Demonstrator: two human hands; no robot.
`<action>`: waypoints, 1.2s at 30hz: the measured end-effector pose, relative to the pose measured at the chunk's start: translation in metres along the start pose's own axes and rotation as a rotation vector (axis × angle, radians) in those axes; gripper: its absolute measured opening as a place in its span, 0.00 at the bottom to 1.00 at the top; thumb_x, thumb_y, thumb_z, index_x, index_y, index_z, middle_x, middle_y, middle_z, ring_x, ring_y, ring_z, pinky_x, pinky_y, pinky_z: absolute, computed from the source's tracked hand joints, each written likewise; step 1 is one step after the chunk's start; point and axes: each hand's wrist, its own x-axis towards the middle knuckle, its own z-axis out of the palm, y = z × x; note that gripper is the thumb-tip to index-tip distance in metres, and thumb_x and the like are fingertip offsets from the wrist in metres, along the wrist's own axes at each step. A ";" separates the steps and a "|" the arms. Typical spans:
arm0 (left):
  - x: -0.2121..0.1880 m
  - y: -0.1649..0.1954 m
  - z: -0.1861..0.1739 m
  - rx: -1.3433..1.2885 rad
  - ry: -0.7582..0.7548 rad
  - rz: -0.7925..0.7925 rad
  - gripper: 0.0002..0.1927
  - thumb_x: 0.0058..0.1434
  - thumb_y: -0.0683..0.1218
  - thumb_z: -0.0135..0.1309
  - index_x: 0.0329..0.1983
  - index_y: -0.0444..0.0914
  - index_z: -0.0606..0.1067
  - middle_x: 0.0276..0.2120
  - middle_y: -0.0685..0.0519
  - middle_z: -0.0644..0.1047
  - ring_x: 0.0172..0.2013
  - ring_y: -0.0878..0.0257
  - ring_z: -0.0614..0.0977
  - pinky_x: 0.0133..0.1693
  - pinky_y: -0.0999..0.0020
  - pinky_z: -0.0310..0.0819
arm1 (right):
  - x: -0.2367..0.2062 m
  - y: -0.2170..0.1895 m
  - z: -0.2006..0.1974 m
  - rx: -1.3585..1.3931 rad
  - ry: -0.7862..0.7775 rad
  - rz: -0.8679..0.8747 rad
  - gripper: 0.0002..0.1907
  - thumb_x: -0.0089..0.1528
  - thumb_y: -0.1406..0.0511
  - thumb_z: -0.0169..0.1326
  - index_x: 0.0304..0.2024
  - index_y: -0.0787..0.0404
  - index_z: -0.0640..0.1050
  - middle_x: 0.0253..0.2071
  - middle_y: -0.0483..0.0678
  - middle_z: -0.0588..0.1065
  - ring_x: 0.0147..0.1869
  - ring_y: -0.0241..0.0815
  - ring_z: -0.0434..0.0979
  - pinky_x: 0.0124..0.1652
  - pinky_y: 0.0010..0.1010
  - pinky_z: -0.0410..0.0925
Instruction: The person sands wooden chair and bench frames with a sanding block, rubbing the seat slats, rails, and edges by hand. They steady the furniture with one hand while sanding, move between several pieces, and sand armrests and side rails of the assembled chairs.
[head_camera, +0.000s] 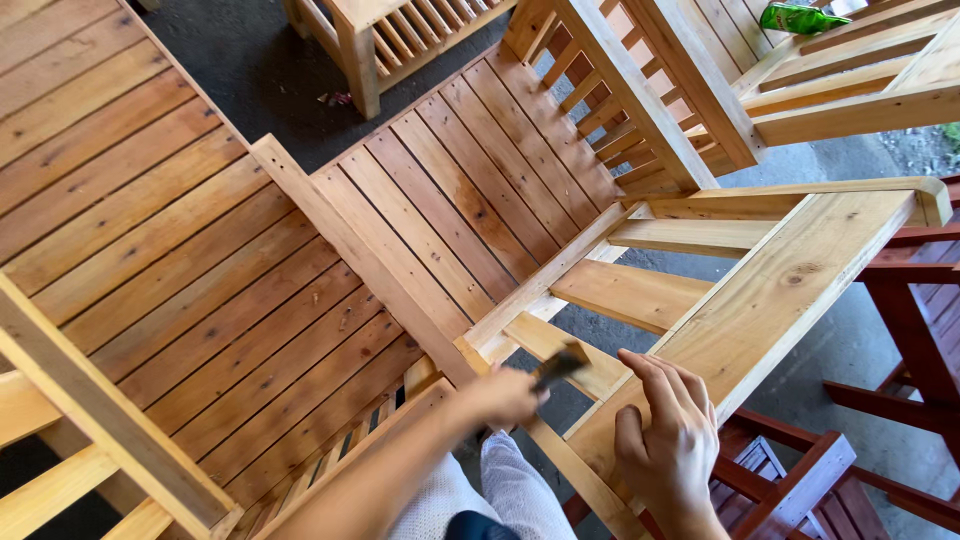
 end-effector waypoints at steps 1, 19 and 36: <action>-0.015 0.003 0.017 0.191 0.081 0.108 0.25 0.69 0.53 0.38 0.67 0.43 0.66 0.55 0.43 0.78 0.54 0.47 0.80 0.70 0.37 0.41 | 0.000 0.000 0.001 0.001 0.002 0.007 0.26 0.51 0.72 0.50 0.52 0.56 0.80 0.49 0.48 0.80 0.57 0.48 0.76 0.56 0.40 0.67; -0.024 -0.033 0.081 -0.230 0.609 0.292 0.30 0.69 0.54 0.42 0.68 0.30 0.64 0.60 0.35 0.73 0.63 0.44 0.72 0.65 0.36 0.30 | 0.024 0.006 0.003 -0.041 -0.354 -0.130 0.23 0.50 0.66 0.53 0.49 0.47 0.80 0.50 0.41 0.79 0.57 0.48 0.74 0.55 0.46 0.63; -0.039 -0.005 0.050 -1.615 0.927 -0.037 0.23 0.63 0.58 0.56 0.47 0.34 0.78 0.32 0.52 0.80 0.33 0.57 0.81 0.33 0.53 0.76 | 0.191 0.068 0.129 0.718 -1.918 -0.128 0.44 0.48 0.69 0.60 0.70 0.56 0.67 0.68 0.46 0.73 0.71 0.39 0.69 0.66 0.34 0.56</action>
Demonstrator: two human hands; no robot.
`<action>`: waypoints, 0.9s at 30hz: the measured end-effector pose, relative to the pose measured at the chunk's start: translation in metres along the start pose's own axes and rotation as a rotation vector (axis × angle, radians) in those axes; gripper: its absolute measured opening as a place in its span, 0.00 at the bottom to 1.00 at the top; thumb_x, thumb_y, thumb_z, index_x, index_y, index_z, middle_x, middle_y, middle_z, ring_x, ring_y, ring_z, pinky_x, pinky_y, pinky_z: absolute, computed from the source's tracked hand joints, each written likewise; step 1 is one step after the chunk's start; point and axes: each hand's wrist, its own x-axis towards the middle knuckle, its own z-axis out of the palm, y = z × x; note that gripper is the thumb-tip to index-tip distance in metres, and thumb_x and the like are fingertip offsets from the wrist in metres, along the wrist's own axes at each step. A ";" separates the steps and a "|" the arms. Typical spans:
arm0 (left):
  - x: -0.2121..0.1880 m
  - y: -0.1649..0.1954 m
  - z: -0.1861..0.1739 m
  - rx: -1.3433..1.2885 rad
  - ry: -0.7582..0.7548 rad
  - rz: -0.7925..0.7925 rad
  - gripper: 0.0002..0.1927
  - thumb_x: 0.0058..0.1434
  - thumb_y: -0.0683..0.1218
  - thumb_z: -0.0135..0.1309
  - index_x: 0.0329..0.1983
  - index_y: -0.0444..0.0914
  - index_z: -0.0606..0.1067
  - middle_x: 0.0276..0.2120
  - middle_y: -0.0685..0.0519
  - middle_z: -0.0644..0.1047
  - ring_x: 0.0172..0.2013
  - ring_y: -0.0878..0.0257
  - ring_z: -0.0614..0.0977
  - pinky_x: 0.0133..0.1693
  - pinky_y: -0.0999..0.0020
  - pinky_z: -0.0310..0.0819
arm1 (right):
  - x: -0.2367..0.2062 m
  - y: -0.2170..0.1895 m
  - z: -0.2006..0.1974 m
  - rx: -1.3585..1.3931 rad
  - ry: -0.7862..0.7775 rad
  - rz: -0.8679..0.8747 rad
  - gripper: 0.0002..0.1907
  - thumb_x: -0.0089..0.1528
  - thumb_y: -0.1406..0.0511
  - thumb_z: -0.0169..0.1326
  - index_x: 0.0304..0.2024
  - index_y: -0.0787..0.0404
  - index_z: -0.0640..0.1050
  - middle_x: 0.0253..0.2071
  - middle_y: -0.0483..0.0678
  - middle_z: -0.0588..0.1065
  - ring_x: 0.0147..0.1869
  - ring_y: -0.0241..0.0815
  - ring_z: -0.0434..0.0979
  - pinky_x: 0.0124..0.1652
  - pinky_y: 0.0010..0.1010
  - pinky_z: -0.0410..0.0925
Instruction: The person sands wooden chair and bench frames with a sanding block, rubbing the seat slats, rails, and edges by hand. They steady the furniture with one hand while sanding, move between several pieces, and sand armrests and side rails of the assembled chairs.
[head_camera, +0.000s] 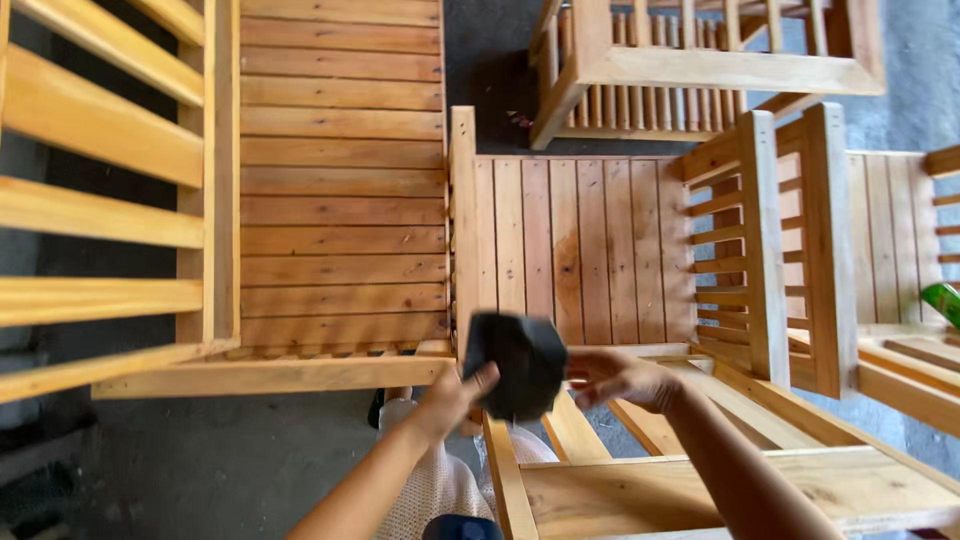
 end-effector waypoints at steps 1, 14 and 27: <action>0.010 0.002 0.004 -0.097 -0.050 0.076 0.22 0.62 0.57 0.56 0.47 0.35 0.78 0.35 0.53 0.81 0.36 0.60 0.82 0.37 0.59 0.78 | 0.007 0.003 -0.001 0.100 0.016 -0.088 0.39 0.52 0.68 0.59 0.69 0.59 0.69 0.66 0.48 0.74 0.68 0.40 0.72 0.64 0.36 0.61; 0.068 -0.018 -0.027 0.887 0.736 0.754 0.21 0.63 0.51 0.55 0.57 0.38 0.73 0.52 0.45 0.76 0.47 0.48 0.80 0.46 0.54 0.76 | 0.079 0.035 0.076 -1.038 0.039 0.419 0.27 0.68 0.48 0.45 0.46 0.66 0.79 0.42 0.58 0.80 0.44 0.51 0.79 0.47 0.42 0.69; 0.098 -0.034 -0.015 1.133 0.757 0.657 0.26 0.67 0.58 0.43 0.60 0.38 0.71 0.59 0.45 0.72 0.58 0.46 0.76 0.60 0.45 0.61 | 0.070 0.066 0.081 -0.952 0.137 0.185 0.24 0.68 0.56 0.43 0.60 0.65 0.65 0.42 0.65 0.77 0.49 0.65 0.78 0.49 0.53 0.69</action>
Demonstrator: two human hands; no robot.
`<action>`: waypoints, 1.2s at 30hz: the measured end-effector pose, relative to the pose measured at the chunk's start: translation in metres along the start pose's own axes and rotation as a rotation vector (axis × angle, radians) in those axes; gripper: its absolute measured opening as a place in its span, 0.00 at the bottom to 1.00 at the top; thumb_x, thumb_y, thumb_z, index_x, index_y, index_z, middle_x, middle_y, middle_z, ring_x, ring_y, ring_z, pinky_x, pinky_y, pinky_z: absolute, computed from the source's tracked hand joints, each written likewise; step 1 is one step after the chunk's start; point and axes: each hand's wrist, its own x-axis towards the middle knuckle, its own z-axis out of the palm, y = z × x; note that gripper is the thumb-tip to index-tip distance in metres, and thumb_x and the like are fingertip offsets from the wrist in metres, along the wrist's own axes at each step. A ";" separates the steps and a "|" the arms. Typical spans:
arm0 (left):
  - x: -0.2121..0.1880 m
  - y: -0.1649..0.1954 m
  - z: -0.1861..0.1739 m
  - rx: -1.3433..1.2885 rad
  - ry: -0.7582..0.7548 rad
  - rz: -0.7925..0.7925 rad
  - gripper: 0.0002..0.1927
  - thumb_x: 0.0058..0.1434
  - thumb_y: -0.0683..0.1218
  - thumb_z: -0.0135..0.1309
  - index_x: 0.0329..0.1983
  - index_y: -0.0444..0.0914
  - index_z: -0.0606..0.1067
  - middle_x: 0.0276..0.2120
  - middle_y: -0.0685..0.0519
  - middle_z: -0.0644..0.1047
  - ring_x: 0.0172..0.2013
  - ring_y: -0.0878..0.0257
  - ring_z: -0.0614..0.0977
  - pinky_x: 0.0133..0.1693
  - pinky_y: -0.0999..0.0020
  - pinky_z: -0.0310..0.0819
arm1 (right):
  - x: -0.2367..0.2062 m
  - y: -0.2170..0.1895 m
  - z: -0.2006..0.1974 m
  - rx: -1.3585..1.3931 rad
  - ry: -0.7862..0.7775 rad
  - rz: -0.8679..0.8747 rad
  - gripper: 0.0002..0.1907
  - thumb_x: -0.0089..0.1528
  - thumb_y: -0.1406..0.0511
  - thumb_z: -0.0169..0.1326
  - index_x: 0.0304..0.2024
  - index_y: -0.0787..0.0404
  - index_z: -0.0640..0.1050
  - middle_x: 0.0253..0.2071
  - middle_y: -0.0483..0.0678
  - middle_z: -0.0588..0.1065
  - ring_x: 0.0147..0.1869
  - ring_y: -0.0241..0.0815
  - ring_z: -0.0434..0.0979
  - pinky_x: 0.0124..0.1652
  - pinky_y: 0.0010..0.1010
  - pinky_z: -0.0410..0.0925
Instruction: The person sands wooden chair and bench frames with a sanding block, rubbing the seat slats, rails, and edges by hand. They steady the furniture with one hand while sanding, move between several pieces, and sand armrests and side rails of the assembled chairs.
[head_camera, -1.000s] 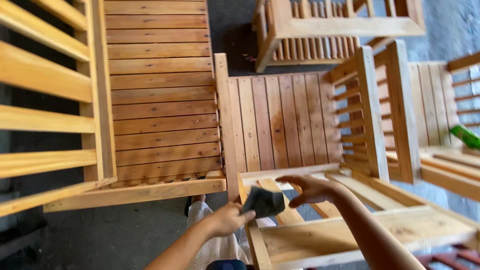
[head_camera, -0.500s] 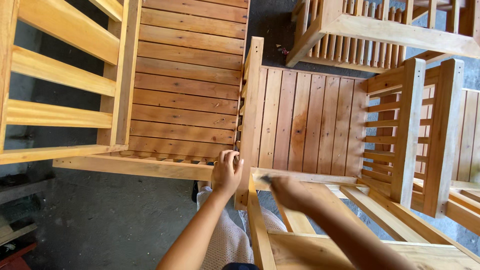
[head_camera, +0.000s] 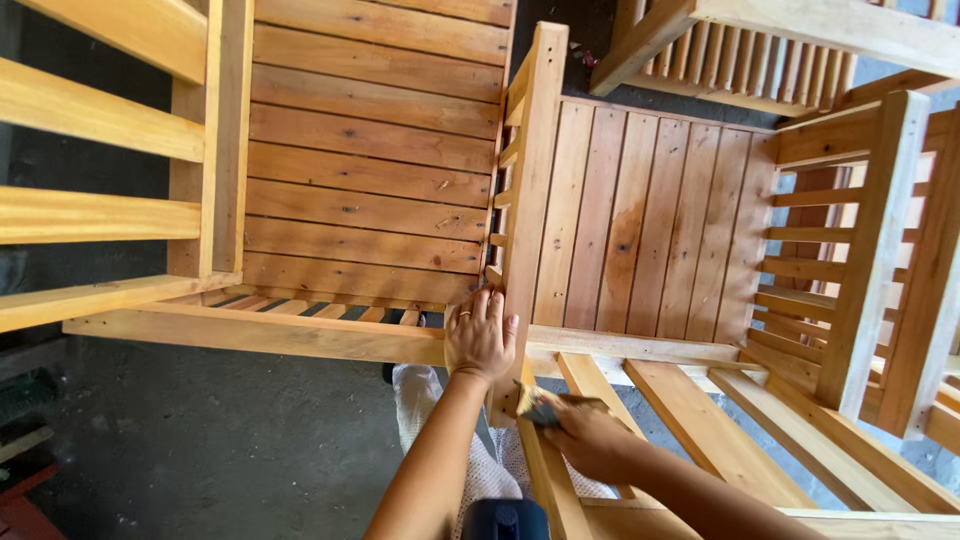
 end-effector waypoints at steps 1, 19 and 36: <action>0.000 -0.001 0.000 -0.042 -0.021 -0.012 0.26 0.67 0.58 0.43 0.61 0.38 0.70 0.60 0.44 0.72 0.59 0.46 0.75 0.60 0.46 0.62 | -0.004 -0.002 0.001 -0.025 0.108 -0.193 0.27 0.68 0.57 0.45 0.62 0.71 0.63 0.45 0.70 0.76 0.52 0.69 0.76 0.51 0.57 0.68; 0.003 -0.018 -0.005 0.064 0.052 0.273 0.31 0.70 0.57 0.41 0.77 0.59 0.56 0.78 0.54 0.49 0.76 0.51 0.53 0.69 0.31 0.37 | 0.043 0.013 0.020 0.163 -0.208 0.377 0.20 0.71 0.58 0.38 0.59 0.62 0.70 0.65 0.65 0.70 0.57 0.60 0.78 0.58 0.48 0.68; 0.002 -0.022 0.004 0.117 -0.036 0.223 0.34 0.70 0.56 0.39 0.80 0.52 0.52 0.79 0.58 0.47 0.78 0.57 0.49 0.70 0.31 0.27 | 0.050 0.016 0.015 0.130 0.000 0.023 0.19 0.68 0.58 0.45 0.57 0.59 0.73 0.51 0.61 0.79 0.59 0.61 0.76 0.59 0.46 0.66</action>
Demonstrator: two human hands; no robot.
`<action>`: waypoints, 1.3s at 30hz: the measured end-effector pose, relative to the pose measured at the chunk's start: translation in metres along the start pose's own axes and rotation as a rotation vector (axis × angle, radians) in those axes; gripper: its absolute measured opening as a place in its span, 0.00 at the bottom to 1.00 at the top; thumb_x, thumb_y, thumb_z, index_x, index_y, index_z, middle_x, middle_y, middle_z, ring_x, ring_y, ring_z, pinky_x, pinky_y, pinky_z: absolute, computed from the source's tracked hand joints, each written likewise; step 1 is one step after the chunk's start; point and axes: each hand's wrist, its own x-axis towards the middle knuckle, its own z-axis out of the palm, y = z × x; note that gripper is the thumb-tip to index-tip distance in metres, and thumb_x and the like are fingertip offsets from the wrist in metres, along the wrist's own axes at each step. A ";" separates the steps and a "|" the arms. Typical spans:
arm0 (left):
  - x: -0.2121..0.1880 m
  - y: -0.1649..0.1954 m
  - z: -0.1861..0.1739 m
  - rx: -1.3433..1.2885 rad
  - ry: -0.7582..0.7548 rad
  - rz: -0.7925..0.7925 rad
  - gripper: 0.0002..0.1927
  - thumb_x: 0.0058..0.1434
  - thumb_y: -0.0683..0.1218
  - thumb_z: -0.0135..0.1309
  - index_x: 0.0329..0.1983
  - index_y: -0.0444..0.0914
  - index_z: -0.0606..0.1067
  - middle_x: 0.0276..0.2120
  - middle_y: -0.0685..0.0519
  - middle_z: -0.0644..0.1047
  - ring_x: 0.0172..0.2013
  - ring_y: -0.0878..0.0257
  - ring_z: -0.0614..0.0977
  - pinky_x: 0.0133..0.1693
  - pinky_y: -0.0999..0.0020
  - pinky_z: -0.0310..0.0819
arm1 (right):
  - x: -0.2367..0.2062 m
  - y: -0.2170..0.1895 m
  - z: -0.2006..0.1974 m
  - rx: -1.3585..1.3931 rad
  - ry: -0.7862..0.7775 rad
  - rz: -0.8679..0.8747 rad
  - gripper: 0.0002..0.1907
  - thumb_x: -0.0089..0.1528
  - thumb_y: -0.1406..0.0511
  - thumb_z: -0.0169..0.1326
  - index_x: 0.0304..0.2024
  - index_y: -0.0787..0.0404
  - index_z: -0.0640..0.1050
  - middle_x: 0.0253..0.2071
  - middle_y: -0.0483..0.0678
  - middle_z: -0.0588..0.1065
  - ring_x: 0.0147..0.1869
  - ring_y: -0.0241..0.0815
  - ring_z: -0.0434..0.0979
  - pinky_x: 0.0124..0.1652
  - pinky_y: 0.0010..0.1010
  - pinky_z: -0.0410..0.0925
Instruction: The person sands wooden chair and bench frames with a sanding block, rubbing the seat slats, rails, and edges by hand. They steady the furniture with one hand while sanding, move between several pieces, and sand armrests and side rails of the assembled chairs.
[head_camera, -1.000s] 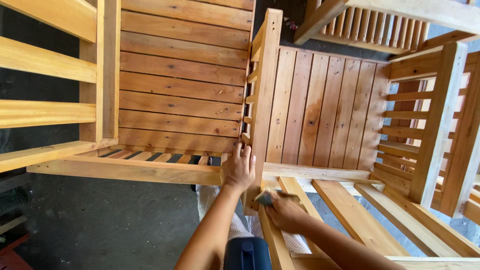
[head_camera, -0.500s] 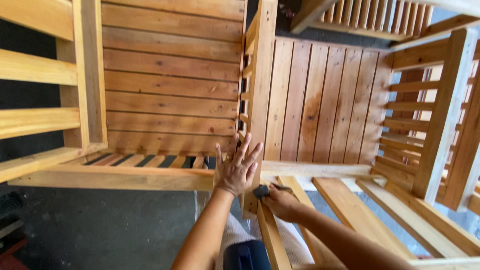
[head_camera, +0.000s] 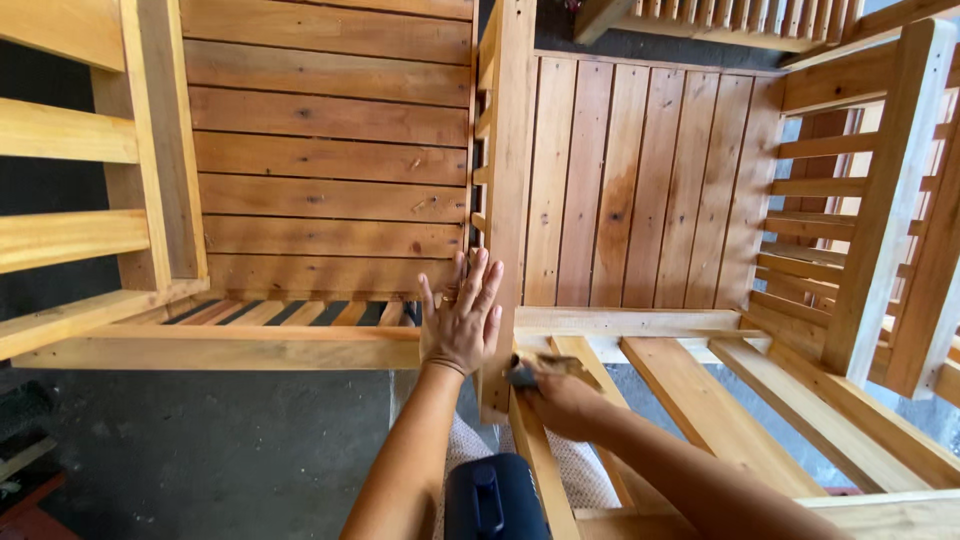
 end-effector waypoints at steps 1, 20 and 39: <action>-0.001 -0.001 0.002 0.005 0.000 0.000 0.34 0.70 0.56 0.39 0.80 0.51 0.52 0.79 0.57 0.47 0.77 0.56 0.49 0.69 0.31 0.27 | -0.009 -0.003 -0.009 -0.034 -0.042 -0.001 0.20 0.68 0.59 0.44 0.59 0.60 0.70 0.54 0.61 0.76 0.60 0.60 0.75 0.59 0.46 0.67; 0.000 -0.002 -0.006 0.021 -0.066 -0.037 0.33 0.69 0.56 0.38 0.78 0.52 0.54 0.78 0.55 0.49 0.76 0.55 0.50 0.70 0.35 0.38 | 0.023 -0.001 -0.022 -0.021 -0.146 0.061 0.33 0.64 0.65 0.41 0.73 0.61 0.57 0.77 0.54 0.49 0.80 0.52 0.47 0.74 0.43 0.46; 0.003 -0.001 -0.007 -0.027 -0.056 -0.065 0.33 0.68 0.56 0.39 0.78 0.55 0.54 0.78 0.54 0.49 0.76 0.53 0.51 0.70 0.38 0.43 | 0.006 -0.012 -0.003 -0.154 -0.091 0.025 0.29 0.68 0.60 0.40 0.71 0.61 0.61 0.76 0.50 0.57 0.80 0.51 0.49 0.73 0.39 0.49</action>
